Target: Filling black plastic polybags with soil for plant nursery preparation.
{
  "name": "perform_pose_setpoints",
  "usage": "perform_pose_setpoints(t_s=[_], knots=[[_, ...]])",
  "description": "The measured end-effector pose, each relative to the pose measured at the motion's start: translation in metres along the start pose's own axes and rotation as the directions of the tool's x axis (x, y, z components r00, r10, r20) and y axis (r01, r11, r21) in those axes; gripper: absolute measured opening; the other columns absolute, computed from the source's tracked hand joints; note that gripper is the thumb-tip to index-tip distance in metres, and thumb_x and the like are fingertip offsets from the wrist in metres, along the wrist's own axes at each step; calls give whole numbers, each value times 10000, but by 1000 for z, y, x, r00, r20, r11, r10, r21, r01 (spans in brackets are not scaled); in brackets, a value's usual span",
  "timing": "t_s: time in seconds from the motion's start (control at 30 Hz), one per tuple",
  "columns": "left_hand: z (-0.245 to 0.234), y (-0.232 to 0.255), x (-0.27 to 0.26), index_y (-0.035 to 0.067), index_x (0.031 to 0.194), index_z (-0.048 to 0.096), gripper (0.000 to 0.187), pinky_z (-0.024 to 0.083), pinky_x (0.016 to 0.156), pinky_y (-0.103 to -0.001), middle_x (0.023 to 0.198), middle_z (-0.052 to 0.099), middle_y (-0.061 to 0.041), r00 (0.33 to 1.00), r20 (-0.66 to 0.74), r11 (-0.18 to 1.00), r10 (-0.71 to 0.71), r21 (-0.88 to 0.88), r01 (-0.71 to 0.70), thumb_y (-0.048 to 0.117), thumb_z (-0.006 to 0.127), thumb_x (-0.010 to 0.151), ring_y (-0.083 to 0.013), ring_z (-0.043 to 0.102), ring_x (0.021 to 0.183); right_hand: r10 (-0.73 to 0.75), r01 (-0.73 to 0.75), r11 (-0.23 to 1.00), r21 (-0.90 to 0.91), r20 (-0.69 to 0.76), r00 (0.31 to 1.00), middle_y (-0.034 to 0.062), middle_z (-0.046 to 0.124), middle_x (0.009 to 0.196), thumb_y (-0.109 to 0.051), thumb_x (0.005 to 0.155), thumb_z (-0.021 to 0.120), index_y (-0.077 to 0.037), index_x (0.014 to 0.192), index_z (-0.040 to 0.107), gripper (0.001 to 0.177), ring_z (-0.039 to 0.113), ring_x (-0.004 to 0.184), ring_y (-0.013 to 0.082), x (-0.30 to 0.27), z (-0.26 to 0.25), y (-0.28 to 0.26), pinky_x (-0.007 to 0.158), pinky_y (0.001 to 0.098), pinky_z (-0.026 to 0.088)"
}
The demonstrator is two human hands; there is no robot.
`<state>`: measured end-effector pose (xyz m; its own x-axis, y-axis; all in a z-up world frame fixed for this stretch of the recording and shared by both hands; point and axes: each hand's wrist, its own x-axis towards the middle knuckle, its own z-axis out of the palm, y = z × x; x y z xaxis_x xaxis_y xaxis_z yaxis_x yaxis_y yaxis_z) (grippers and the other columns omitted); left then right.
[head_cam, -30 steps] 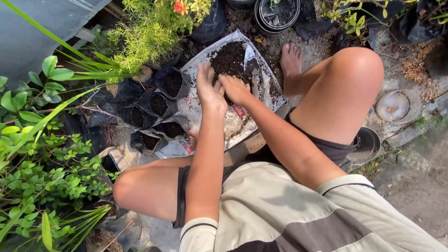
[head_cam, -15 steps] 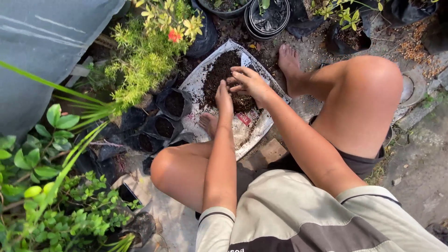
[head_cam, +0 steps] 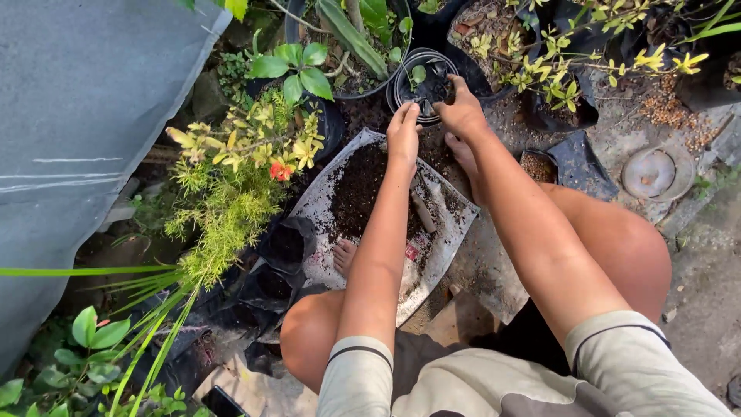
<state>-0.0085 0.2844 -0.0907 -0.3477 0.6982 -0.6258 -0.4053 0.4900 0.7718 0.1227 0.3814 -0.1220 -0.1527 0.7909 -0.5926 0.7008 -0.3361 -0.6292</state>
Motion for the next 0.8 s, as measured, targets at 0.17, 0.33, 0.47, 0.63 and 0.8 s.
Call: perform_pose_setpoints(t_s=[0.17,0.33,0.47,0.63,0.8], knots=[[3,23,-24,54,1478,523,578,455,1087,-388,1472,576,-156,1000,8,1000,-11,17,11,305,531,957,-297,585,1256,-178,174,971,-162,-9,984,194,685,1179,-145,897,658,-150,1634,242,846,678,1043,319,-9,-14,-37,956,378,507],[1,5,-16,61,1462,538,628,442,1074,-444,1384,613,-182,999,-13,999,-38,-21,37,376,568,920,-305,579,1252,-258,223,954,-202,-169,951,108,722,915,-150,872,726,-147,1349,567,503,695,814,284,-19,-9,-43,779,402,541],[4,12,-20,65,1455,534,587,436,1091,-441,1406,593,-180,998,-27,999,-50,-19,49,346,555,940,-301,563,1279,-418,322,874,-364,-223,881,141,721,1149,-193,887,739,-93,1272,626,413,688,1011,334,-12,2,-31,861,423,538],[5,11,-19,66,1489,499,592,411,1131,-421,1455,567,-165,998,-2,998,-57,-14,57,323,540,957,-303,536,1331,-351,238,864,-444,-191,917,247,593,1287,-220,925,734,-190,1549,304,758,670,1030,402,12,12,-16,888,480,556],[1,9,-23,116,1536,448,622,386,1151,-472,1556,506,-136,993,56,995,-101,6,101,333,520,957,-330,475,1441,-419,280,864,-418,-287,861,167,675,1052,-156,934,719,-73,1064,719,155,665,889,332,11,8,-16,790,435,552]])
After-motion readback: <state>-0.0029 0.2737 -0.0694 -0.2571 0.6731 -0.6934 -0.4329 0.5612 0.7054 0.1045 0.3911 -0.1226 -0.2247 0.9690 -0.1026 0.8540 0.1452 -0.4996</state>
